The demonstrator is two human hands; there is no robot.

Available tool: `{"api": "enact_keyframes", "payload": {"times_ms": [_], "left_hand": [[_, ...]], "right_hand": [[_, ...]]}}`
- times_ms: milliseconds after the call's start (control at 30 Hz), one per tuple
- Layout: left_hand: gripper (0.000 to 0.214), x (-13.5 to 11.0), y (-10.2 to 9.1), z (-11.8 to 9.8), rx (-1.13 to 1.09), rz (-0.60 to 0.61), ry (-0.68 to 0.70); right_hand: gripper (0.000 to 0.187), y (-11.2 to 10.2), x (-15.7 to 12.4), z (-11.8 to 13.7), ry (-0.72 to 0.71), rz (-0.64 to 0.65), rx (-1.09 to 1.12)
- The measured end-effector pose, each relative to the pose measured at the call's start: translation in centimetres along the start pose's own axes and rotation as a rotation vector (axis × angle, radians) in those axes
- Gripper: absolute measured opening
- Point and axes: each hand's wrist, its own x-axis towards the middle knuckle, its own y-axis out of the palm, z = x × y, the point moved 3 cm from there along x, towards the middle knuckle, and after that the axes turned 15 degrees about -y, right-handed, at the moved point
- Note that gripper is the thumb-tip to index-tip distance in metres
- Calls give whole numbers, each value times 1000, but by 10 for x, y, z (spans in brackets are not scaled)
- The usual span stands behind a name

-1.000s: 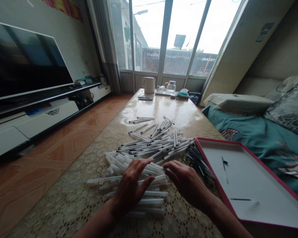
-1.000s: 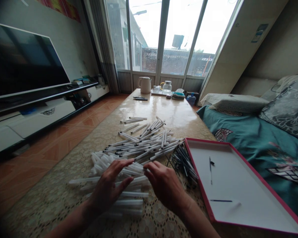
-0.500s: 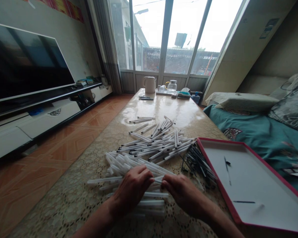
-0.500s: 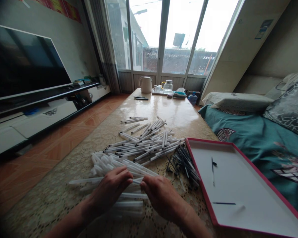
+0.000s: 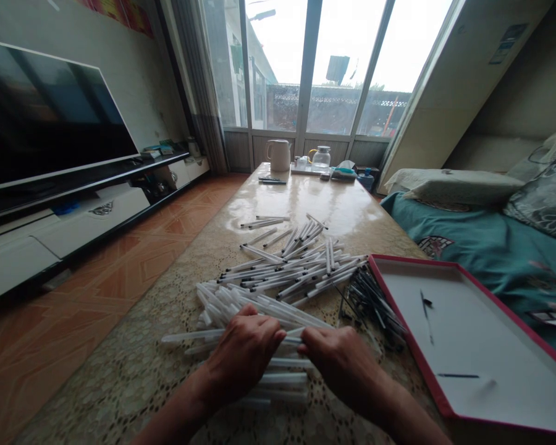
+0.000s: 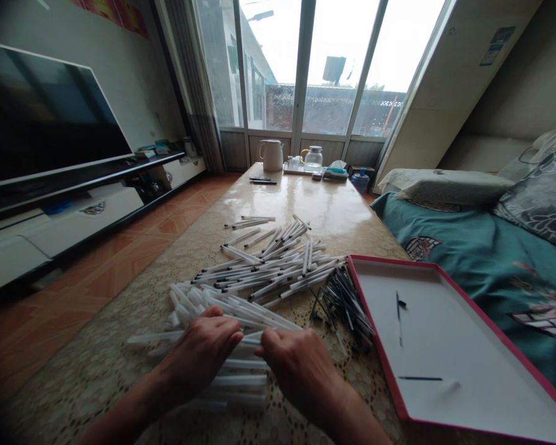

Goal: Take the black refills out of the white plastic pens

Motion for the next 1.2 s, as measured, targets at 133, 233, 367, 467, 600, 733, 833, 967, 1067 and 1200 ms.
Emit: {"api": "enact_keyframes", "payload": {"times_ms": [133, 233, 367, 467, 600, 733, 833, 967, 1067, 1200], "left_hand": [[34, 0, -5, -2, -77, 52, -50], [35, -1, -8, -5, -113, 108, -89], [36, -1, -9, -5, -142, 131, -116], [35, 0, -7, -2, -122, 93, -85], [33, 1, -1, 0, -37, 16, 32], [31, 0, 4, -5, 23, -1, 122], [30, 0, 5, -8, 43, 17, 83], [36, 1, -3, 1, -27, 41, 9], [43, 4, -21, 20, -129, -105, -179], [36, 8, -31, 31, -128, -181, -223]], "right_hand": [[18, -12, 2, 4, -104, -34, -128], [19, -18, 2, 7, -126, -44, -176], [19, -20, 2, 8, -131, -49, -189], [19, -16, 2, 5, -97, -42, -142], [22, -3, -2, -3, 12, 21, 133], [37, 10, -5, -4, 8, 83, 360], [33, 10, -5, -4, 34, 40, 211], [25, -1, -9, -10, -14, -7, -29], [30, -17, -18, -28, 79, -159, -164], [35, -18, -20, -41, 172, -290, -97]]}}
